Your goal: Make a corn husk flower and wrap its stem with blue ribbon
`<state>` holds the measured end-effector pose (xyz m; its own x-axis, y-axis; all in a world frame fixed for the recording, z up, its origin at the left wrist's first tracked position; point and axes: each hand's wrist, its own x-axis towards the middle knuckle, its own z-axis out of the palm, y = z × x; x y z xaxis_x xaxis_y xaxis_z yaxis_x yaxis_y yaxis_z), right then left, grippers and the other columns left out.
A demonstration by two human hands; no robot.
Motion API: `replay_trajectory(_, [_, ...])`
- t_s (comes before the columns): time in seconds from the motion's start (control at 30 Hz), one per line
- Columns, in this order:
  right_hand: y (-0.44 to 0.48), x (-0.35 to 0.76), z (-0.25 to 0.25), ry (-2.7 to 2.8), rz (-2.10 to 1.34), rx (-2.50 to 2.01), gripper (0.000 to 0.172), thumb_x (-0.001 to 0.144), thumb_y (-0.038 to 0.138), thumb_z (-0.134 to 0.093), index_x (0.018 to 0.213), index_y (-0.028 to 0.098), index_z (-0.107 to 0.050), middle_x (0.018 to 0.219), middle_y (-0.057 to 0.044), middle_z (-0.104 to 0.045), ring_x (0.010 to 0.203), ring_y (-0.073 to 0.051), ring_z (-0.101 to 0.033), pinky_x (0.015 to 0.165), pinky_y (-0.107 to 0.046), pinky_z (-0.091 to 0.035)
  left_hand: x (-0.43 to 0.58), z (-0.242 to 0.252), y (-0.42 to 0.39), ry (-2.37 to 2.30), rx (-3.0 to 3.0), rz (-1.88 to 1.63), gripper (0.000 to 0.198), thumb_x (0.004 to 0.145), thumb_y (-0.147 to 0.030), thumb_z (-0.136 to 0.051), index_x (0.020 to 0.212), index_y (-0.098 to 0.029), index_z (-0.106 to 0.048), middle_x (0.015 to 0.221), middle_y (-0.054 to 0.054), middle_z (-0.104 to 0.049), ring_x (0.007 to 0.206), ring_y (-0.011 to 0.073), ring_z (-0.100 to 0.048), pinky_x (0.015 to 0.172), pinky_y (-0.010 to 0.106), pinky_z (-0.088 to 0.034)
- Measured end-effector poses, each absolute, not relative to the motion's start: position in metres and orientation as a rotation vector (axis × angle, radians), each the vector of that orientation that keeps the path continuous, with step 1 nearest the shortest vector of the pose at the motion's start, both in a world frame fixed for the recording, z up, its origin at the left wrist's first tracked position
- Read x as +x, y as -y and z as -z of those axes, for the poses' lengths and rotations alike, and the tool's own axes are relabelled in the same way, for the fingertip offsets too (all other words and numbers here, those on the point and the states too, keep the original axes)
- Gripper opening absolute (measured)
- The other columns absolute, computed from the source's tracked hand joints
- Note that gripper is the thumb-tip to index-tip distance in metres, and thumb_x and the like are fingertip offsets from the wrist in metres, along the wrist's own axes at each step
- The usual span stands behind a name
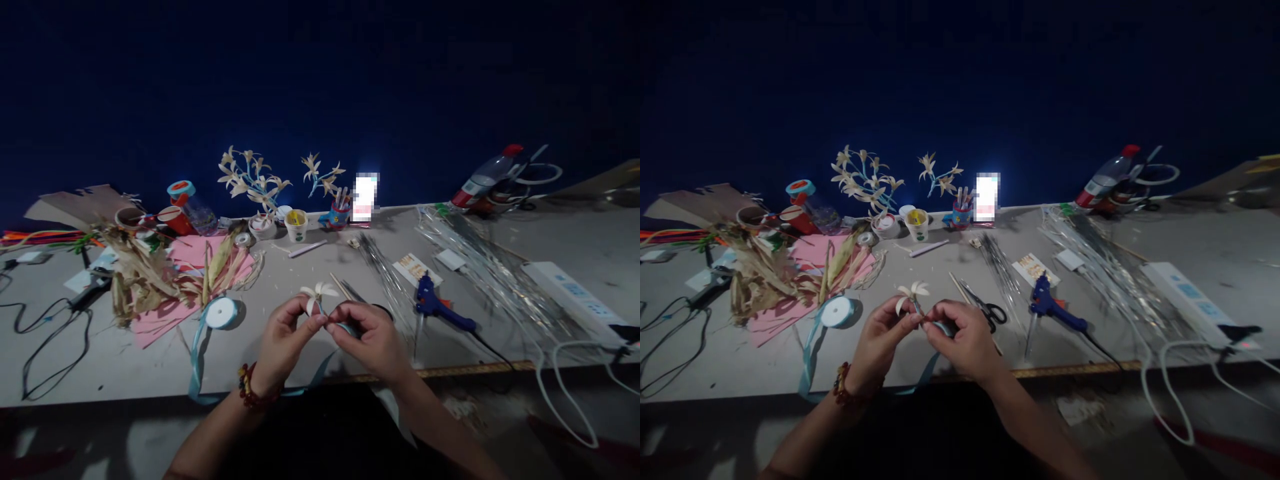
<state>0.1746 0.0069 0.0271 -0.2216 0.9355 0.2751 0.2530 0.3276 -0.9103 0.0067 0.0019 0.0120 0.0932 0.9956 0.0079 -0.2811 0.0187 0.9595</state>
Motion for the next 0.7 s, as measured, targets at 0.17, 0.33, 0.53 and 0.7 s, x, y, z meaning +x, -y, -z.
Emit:
replay_trajectory(0.17, [-0.0082,0.1757,-0.0276,1.662,-1.08,-1.067,0.008,0.083,0.027,-0.069,0.079,0.021,-0.067,0.072,0.0,-0.067,0.067,-0.015,-0.06,0.065,-0.026,-0.046,0.0055,-0.0108,-0.0027,-0.88,0.946,-1.234,0.014,0.08,-0.026,-0.077,0.08,-0.017,-0.067,0.078,0.0,-0.061,0.069,0.0128,-0.051,0.066,0.025,-0.042])
replay_trajectory(0.33, [-0.0109,0.1736,-0.024,1.379,-1.483,-0.95,0.022,0.076,0.035,-0.078,0.074,0.019,-0.062,0.07,0.002,-0.061,0.063,-0.012,-0.055,0.059,-0.023,-0.043,0.0065,-0.0134,-0.0027,-0.787,0.87,-1.208,0.015,0.079,-0.026,-0.078,0.079,-0.017,-0.068,0.077,0.001,-0.062,0.068,0.0121,-0.05,0.065,0.025,-0.04])
replay_trajectory(0.53, [-0.0122,0.1708,-0.0195,1.077,-1.829,-0.918,0.035,0.063,0.035,-0.089,0.07,0.017,-0.061,0.061,0.007,-0.05,0.047,-0.004,-0.031,0.041,-0.019,-0.022,0.0068,-0.0168,-0.0027,-0.688,0.838,-1.176,0.016,0.078,-0.026,-0.079,0.076,-0.015,-0.069,0.075,0.002,-0.061,0.067,0.0115,-0.048,0.061,0.023,-0.037])
replay_trajectory(0.7, [-0.0129,0.1707,-0.0194,1.012,-1.891,-0.953,0.038,0.06,0.039,-0.09,0.071,0.015,-0.063,0.055,0.007,-0.048,0.043,-0.003,-0.033,0.04,-0.019,-0.019,0.0038,-0.0168,-0.0046,-0.691,0.841,-1.148,0.018,0.077,-0.028,-0.08,0.074,-0.014,-0.069,0.075,0.002,-0.061,0.07,0.0128,-0.049,0.065,0.025,-0.038])
